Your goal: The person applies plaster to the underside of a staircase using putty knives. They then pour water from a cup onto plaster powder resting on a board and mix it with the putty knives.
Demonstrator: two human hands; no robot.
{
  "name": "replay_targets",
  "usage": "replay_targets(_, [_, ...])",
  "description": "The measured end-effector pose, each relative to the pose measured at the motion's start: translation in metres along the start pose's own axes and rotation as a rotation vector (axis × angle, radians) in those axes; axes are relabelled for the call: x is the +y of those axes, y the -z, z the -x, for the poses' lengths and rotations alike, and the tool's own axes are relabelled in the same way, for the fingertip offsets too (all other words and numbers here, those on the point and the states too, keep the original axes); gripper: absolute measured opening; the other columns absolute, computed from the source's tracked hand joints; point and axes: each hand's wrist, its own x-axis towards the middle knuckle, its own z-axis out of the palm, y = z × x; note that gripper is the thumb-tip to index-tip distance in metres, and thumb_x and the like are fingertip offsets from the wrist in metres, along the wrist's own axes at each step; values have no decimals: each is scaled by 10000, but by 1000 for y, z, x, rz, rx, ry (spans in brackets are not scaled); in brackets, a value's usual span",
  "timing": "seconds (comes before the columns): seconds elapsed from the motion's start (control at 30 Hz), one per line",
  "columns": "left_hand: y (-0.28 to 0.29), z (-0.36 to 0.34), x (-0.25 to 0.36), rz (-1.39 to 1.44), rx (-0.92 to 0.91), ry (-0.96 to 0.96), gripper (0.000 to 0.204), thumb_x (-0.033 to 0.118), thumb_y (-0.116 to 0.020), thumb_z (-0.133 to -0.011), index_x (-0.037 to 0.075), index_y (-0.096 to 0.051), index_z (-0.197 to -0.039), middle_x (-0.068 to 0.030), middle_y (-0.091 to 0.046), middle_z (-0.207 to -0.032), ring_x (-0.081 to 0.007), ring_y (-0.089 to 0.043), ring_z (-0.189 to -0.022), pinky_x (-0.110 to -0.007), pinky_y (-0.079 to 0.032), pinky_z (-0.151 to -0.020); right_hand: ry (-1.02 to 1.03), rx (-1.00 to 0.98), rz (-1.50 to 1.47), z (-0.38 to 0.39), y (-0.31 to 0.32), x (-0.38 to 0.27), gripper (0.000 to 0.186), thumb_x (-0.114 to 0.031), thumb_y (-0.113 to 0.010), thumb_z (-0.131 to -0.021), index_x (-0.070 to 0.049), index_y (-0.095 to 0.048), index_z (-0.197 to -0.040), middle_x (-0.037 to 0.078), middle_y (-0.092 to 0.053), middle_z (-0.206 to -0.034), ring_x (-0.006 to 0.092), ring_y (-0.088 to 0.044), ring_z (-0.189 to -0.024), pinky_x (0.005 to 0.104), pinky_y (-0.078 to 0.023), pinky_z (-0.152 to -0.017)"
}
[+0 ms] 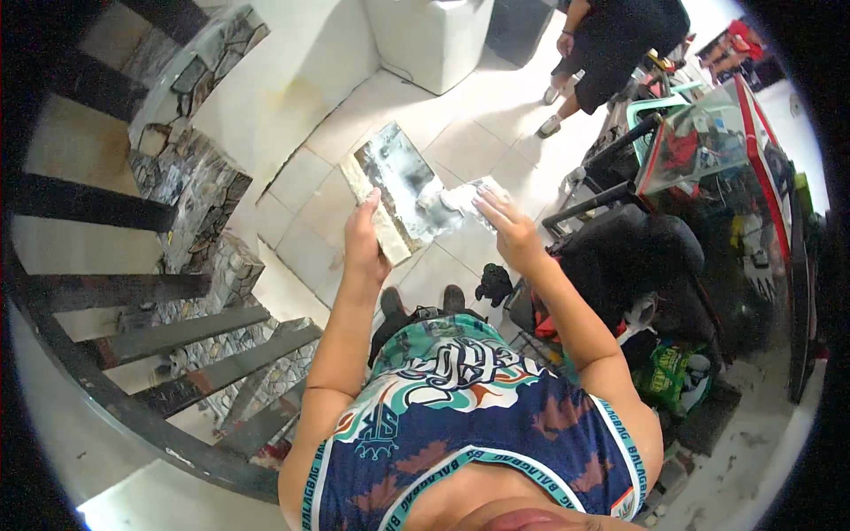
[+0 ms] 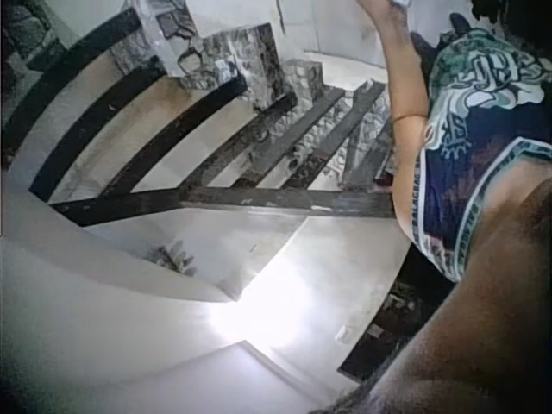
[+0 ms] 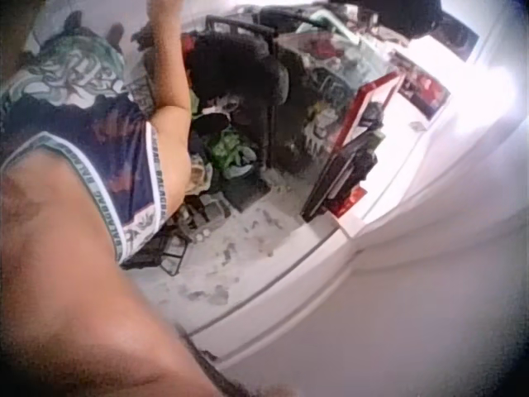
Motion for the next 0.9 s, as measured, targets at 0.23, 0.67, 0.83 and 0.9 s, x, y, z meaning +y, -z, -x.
replay_targets(0.23, [-18, -11, 1, -128, -53, -349, 375, 179, -512, -947, -38, -404, -1233, -108, -521, -1136, -177, -538, -996, -325, -456, -864, -757, 515, -546, 13, 12, -7, 148, -70, -548, -925, -2, -592, -1048, -31, -577, -816, 34, -493, -682, 195, -402, -606])
replay_targets(0.67, [17, -14, -8, -1007, -430, -704, 236, 178, -549, -924, -36, -521, -1020, -170, -609, -827, -253, -586, -653, -340, -459, -601, -822, 756, -1038, -43, -40, -56, 91, -5, -525, -903, -31, -508, -989, 8, -557, -830, 82, -523, -701, 244, -436, -612])
replay_targets(0.83, [26, -12, 0, -1014, -573, -912, 292, 45, -550, -885, 43, -462, -1164, -212, -620, -1041, -346, -639, -883, -358, -521, -733, -885, 815, -1120, -47, -50, -60, 158, 16, -514, -891, -13, -502, -1046, 66, -590, -935, 152, -597, -845, 290, -511, -748])
replay_targets(0.9, [33, -11, 5, -1037, -587, -847, 378, -19, -546, -855, 86, -432, -1200, -214, -608, -1102, -369, -623, -971, -376, -527, -786, -919, 803, -1132, -51, -50, -66, 178, -19, -481, -918, 25, -514, -1088, 83, -596, -998, 153, -589, -877, 306, -520, -751])
